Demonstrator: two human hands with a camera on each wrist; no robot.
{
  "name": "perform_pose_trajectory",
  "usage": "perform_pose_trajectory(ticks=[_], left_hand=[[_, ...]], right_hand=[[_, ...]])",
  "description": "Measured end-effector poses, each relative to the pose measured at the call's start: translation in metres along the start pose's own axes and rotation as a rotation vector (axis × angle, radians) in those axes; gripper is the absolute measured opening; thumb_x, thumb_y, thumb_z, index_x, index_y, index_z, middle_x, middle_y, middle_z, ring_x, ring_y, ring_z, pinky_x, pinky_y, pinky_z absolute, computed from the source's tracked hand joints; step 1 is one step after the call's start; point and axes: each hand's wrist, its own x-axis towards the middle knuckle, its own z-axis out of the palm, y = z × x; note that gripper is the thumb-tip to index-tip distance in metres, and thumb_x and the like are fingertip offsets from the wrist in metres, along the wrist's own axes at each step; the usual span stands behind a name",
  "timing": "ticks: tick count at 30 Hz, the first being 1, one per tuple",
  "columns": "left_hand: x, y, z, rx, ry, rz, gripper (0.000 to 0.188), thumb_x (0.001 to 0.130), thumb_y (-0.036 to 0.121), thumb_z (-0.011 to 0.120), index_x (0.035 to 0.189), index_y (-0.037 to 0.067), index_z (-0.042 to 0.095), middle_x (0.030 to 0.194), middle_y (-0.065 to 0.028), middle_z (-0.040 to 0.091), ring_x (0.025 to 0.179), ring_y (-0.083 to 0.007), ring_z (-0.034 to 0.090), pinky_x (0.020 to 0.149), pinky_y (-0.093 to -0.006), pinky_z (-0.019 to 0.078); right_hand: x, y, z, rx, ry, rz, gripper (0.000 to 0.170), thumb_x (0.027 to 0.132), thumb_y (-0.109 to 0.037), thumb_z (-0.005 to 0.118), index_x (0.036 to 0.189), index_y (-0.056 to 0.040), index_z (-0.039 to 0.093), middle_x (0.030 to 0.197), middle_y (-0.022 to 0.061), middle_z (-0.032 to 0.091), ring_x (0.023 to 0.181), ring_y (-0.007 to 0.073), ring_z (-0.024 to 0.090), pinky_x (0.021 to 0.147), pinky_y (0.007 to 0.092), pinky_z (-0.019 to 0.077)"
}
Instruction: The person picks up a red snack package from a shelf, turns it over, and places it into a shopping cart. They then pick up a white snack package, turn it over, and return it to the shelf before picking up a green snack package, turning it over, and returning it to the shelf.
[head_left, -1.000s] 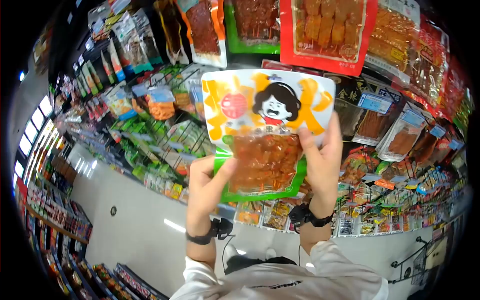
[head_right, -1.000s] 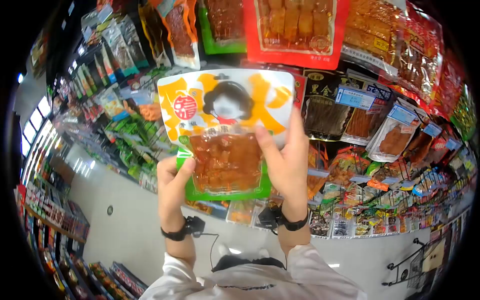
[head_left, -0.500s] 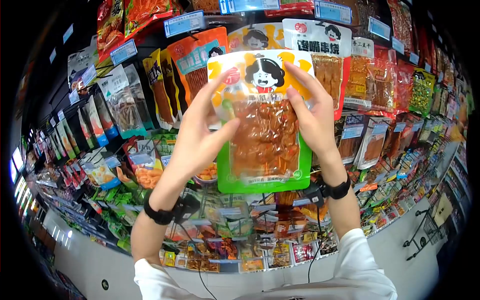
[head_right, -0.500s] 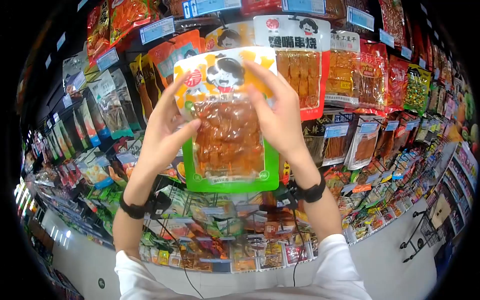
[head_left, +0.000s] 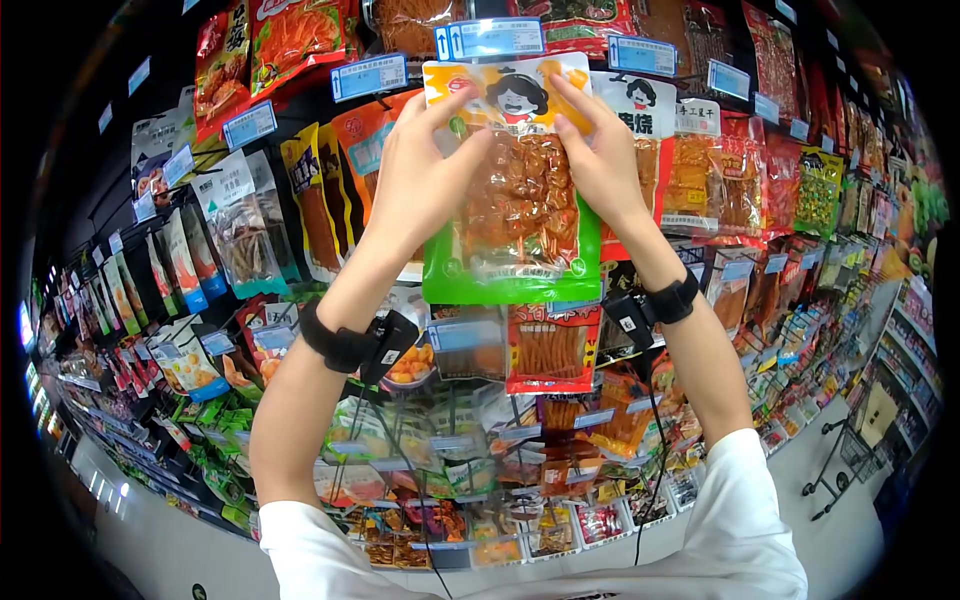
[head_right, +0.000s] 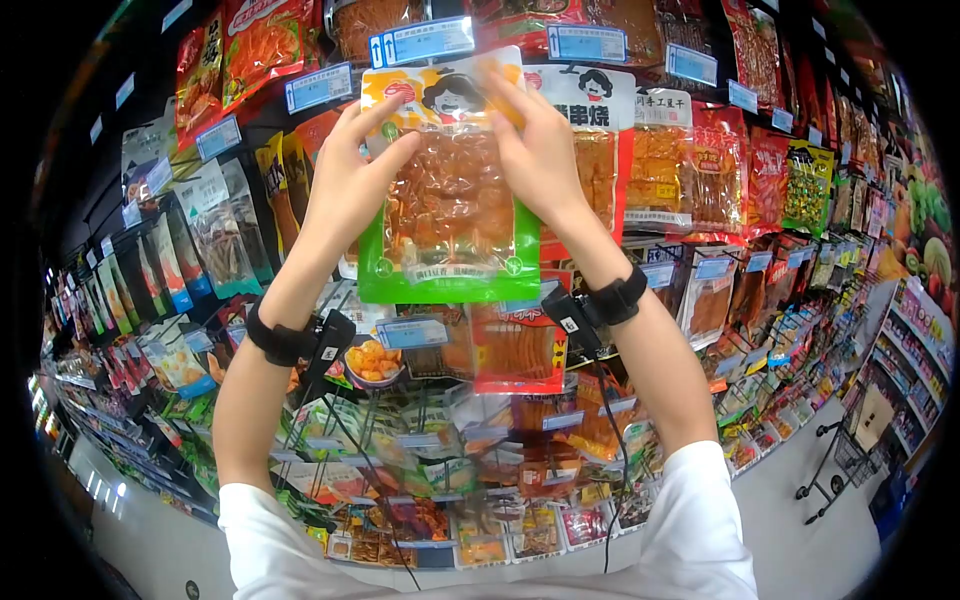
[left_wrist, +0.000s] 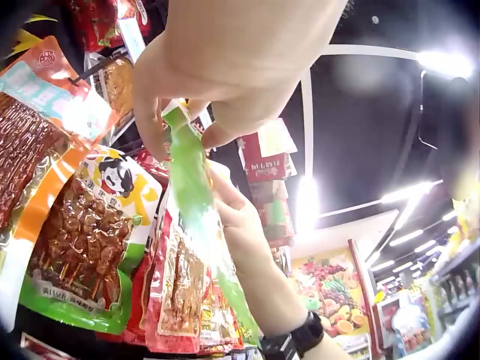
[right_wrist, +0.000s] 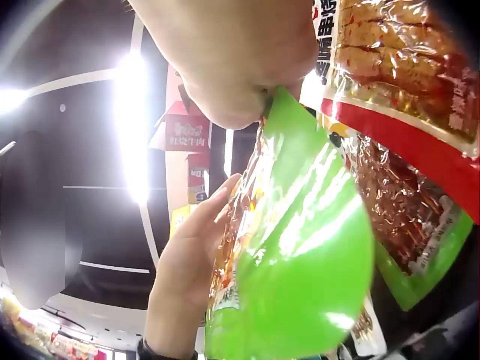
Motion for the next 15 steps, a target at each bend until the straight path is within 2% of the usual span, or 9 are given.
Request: perform_pose_trajectory(ticks=[3, 4, 7, 8, 15], left_hand=[[0.003, 0.004, 0.000, -0.007, 0.017, -0.024, 0.055, 0.089, 0.018, 0.072, 0.140, 0.003, 0.061, 0.136, -0.0142, 0.059, 0.123, -0.0265, 0.060, 0.105, -0.0348, 0.0440], [0.004, 0.006, 0.000, -0.028, 0.017, -0.034, 0.055, 0.089, 0.018, 0.073, 0.140, 0.003, 0.061, 0.136, -0.0144, 0.059, 0.124, -0.0270, 0.060, 0.106, -0.0354, 0.0435], [0.006, 0.000, 0.003, 0.028, 0.044, -0.032, 0.055, 0.088, 0.017, 0.073, 0.140, 0.003, 0.060, 0.136, -0.0147, 0.059, 0.125, -0.0275, 0.060, 0.106, -0.0361, 0.0434], [0.006, -0.003, 0.004, 0.043, 0.038, -0.054, 0.056, 0.088, 0.017, 0.073, 0.140, 0.003, 0.060, 0.137, -0.0151, 0.058, 0.125, -0.0279, 0.059, 0.106, -0.0362, 0.0432], [0.005, -0.014, 0.007, 0.076, 0.024, -0.101, 0.058, 0.086, 0.018, 0.076, 0.140, 0.003, 0.061, 0.144, -0.0182, 0.054, 0.130, -0.0304, 0.057, 0.110, -0.0365, 0.0414]], right_hand=[[0.005, 0.009, 0.003, 0.070, 0.057, 0.010, 0.044, 0.099, -0.002, 0.058, 0.143, -0.0042, 0.058, 0.132, 0.0142, 0.066, 0.118, 0.0202, 0.063, 0.096, 0.0301, 0.0498], [0.007, 0.004, 0.002, 0.140, 0.071, 0.046, 0.043, 0.098, -0.004, 0.060, 0.141, -0.0037, 0.060, 0.135, 0.0150, 0.066, 0.121, 0.0219, 0.063, 0.100, 0.0315, 0.0485], [0.010, 0.008, 0.003, 0.055, 0.048, -0.022, 0.042, 0.098, -0.005, 0.061, 0.140, -0.0033, 0.061, 0.137, 0.0158, 0.066, 0.125, 0.0228, 0.062, 0.104, 0.0324, 0.0463], [0.010, 0.008, 0.004, 0.031, 0.023, 0.016, 0.043, 0.097, -0.008, 0.062, 0.140, -0.0039, 0.061, 0.138, 0.0169, 0.065, 0.127, 0.0240, 0.061, 0.107, 0.0329, 0.0446], [0.010, 0.023, 0.010, 0.060, -0.020, 0.098, 0.045, 0.096, -0.012, 0.065, 0.141, -0.0058, 0.061, 0.137, 0.0169, 0.066, 0.126, 0.0263, 0.063, 0.105, 0.0333, 0.0458]])
